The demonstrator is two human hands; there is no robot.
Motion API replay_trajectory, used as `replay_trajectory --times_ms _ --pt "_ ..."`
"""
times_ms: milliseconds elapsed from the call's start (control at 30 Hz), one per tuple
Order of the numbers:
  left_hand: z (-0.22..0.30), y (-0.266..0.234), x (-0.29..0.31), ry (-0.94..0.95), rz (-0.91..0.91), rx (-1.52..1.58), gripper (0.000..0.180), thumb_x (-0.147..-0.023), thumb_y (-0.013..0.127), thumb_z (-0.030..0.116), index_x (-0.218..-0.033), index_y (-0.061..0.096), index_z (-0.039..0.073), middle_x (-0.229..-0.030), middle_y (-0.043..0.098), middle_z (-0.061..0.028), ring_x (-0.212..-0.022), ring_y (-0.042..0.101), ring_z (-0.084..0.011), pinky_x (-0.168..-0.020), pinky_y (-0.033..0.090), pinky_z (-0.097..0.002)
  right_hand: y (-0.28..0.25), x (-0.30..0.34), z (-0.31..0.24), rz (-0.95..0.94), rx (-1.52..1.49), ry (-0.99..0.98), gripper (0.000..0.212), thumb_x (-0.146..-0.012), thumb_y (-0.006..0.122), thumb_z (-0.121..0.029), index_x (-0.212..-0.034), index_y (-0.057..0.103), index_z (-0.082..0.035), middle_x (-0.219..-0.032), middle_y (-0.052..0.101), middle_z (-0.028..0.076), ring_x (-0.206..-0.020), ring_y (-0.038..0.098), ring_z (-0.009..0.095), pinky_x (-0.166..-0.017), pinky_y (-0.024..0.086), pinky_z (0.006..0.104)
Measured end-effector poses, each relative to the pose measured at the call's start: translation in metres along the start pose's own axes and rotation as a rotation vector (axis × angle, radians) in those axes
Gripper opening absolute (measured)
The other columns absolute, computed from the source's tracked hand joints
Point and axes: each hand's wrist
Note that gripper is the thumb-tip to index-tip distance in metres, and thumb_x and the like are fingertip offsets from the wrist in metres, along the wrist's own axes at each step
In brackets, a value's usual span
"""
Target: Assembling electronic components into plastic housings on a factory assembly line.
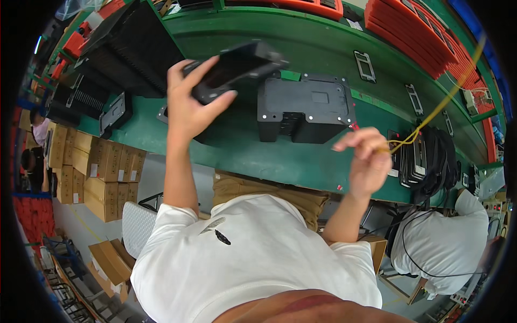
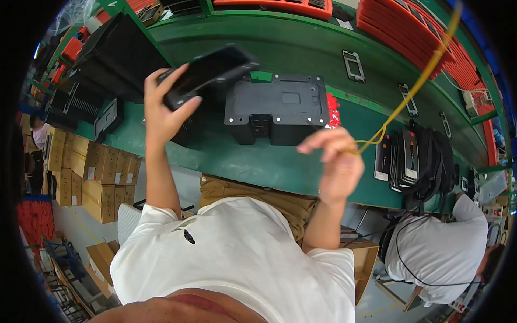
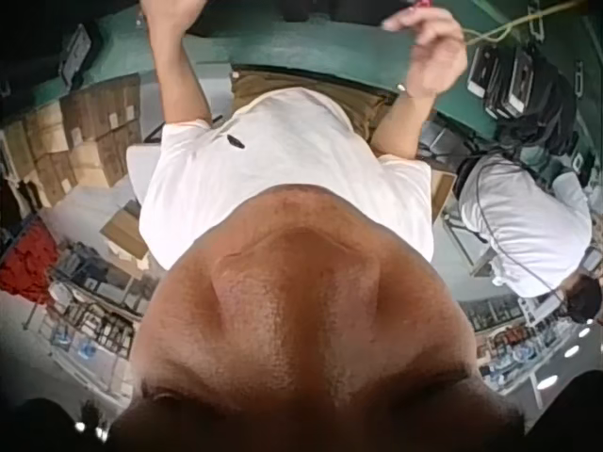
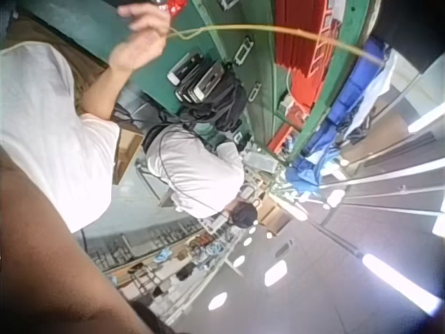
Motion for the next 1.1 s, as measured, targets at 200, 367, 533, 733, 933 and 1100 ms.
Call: replay_trajectory --times_ms 200,367,533,733,933,1100 --pt "-0.045 -0.016 0.066 -0.297 0.239 -0.325 0.062 -0.072 0.088 0.028 -0.130 0.070 0.015 -0.130 0.052 -0.0202 -0.123 0.053 -0.0372 -0.106 0.044 -0.0434 -0.062 0.017 0.002 0.265 0.107 0.153 0.045 -0.113 0.036 -0.039 -0.087 0.047 -0.003 -0.093 0.057 0.015 -0.072 0.061 0.025 -0.066 0.051 0.0358" --pt "-0.055 -0.017 0.087 -0.296 0.185 -0.349 0.066 -0.073 0.088 0.028 -0.135 0.066 0.015 -0.134 0.051 -0.0221 -0.129 0.050 -0.0392 -0.109 0.042 -0.0463 -0.063 -0.002 -0.005 0.208 0.383 0.224 0.032 -0.111 0.044 -0.028 -0.099 0.055 -0.001 -0.094 0.061 0.013 -0.072 0.061 0.018 -0.063 0.048 0.0300" --pt "-0.025 -0.026 0.083 -0.254 0.153 -0.379 0.082 -0.075 0.087 0.029 -0.147 0.053 0.010 -0.144 0.044 -0.0215 -0.138 0.045 -0.0384 -0.115 0.037 -0.0480 -0.074 -0.049 0.013 -0.024 0.552 0.515 0.022 -0.106 0.055 -0.021 -0.110 0.063 -0.001 -0.092 0.066 0.004 -0.073 0.060 0.010 -0.063 0.046 0.0247" --pt "0.018 0.040 0.033 -0.080 -0.071 0.537 0.113 -0.071 0.088 0.046 -0.159 0.031 0.002 -0.159 0.033 -0.0224 -0.148 0.036 -0.0375 -0.121 0.031 -0.0507 -0.166 -0.102 0.151 -0.269 0.956 0.469 0.025 -0.094 0.065 -0.021 -0.106 0.071 -0.001 -0.091 0.075 0.012 -0.082 0.071 0.022 -0.077 0.055 0.0338" --pt "0.002 0.105 -0.009 0.185 -0.211 0.525 0.120 -0.063 0.089 0.039 -0.161 0.029 0.005 -0.150 0.039 -0.0201 -0.138 0.043 -0.0359 -0.114 0.038 -0.0473 -0.185 -0.160 0.275 -0.004 1.499 0.415 0.037 -0.094 0.060 -0.034 -0.123 0.071 -0.013 -0.111 0.074 0.019 -0.100 0.071 0.041 -0.093 0.055 0.0480" --pt "0.002 0.109 0.000 0.163 -0.134 0.535 0.123 -0.066 0.083 0.052 -0.161 0.026 0.000 -0.147 0.043 -0.0215 -0.135 0.044 -0.0347 -0.114 0.035 -0.0465 -0.154 -0.186 0.307 -0.162 1.482 0.455 0.037 -0.092 0.060 -0.036 -0.120 0.073 -0.016 -0.110 0.074 0.018 -0.099 0.070 0.041 -0.094 0.054 0.0515"
Point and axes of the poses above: each hand's wrist, its own x-axis away from the middle knuckle, its own y-axis out of the palm, z = x × y
